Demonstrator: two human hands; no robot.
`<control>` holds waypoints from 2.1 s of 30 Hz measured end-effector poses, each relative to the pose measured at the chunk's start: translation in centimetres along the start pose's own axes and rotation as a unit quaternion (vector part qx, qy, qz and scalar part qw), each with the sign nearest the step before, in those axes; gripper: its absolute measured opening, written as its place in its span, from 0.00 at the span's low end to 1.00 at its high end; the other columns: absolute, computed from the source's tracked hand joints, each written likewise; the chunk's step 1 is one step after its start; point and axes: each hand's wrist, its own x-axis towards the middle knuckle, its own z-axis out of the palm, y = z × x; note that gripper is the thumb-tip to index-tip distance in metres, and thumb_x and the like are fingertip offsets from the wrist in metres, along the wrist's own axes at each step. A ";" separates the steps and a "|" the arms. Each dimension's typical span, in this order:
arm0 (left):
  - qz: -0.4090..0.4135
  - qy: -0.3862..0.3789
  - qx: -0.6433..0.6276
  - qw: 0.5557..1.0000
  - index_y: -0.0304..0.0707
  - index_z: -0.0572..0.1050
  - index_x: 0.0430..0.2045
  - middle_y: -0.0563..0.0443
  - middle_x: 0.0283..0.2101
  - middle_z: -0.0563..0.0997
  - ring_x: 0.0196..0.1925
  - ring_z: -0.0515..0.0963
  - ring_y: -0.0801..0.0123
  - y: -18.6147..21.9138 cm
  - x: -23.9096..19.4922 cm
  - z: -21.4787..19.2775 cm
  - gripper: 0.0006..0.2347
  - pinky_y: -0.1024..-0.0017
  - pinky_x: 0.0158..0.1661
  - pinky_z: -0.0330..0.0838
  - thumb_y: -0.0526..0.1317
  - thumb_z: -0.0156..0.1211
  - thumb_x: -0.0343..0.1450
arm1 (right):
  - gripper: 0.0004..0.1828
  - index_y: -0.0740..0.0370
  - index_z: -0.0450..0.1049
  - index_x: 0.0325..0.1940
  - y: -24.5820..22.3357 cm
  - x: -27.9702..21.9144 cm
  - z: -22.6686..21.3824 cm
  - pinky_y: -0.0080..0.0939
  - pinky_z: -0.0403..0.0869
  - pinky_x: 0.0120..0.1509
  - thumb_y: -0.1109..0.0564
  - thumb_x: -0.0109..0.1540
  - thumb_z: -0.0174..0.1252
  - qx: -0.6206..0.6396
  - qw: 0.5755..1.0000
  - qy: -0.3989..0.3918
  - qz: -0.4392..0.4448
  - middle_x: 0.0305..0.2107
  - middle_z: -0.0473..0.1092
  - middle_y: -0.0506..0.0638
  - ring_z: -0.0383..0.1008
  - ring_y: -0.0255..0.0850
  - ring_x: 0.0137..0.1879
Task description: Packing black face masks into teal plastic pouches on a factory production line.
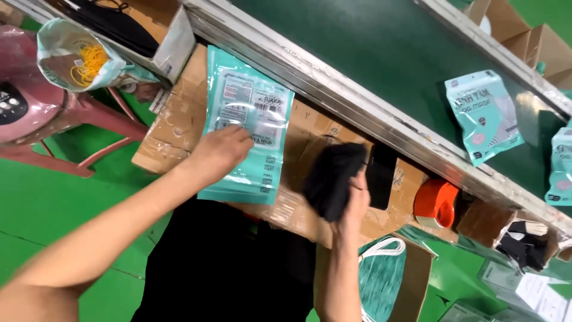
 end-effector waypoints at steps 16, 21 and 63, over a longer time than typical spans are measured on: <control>0.041 0.164 -0.079 0.982 0.30 0.75 0.38 0.43 0.44 0.77 0.48 0.78 0.51 4.9 3.2 -3.9 0.10 0.61 0.43 0.76 0.31 0.58 0.64 | 0.09 0.72 0.76 0.37 -7.2 -6.5 11.7 0.33 0.69 0.44 0.66 0.59 0.70 -0.334 0.891 -0.282 -0.125 0.33 0.71 0.47 0.70 0.33 0.38; 0.093 0.150 -0.117 0.977 0.31 0.75 0.39 0.44 0.43 0.76 0.46 0.78 0.54 9.1 3.1 -3.2 0.08 0.61 0.44 0.76 0.32 0.58 0.67 | 0.17 0.73 0.73 0.46 -10.6 -8.6 13.5 0.35 0.70 0.56 0.67 0.54 0.68 -0.380 0.860 -0.175 -0.293 0.43 0.69 0.46 0.72 0.36 0.50; -0.167 0.146 -0.454 0.863 0.32 0.80 0.40 0.49 0.38 0.85 0.37 0.85 0.69 15.0 7.5 -6.0 0.07 0.76 0.40 0.77 0.29 0.62 0.70 | 0.13 0.69 0.71 0.53 -14.3 -6.4 5.0 0.32 0.71 0.55 0.70 0.63 0.56 -0.041 0.987 -0.078 -0.135 0.42 0.72 0.48 0.72 0.32 0.47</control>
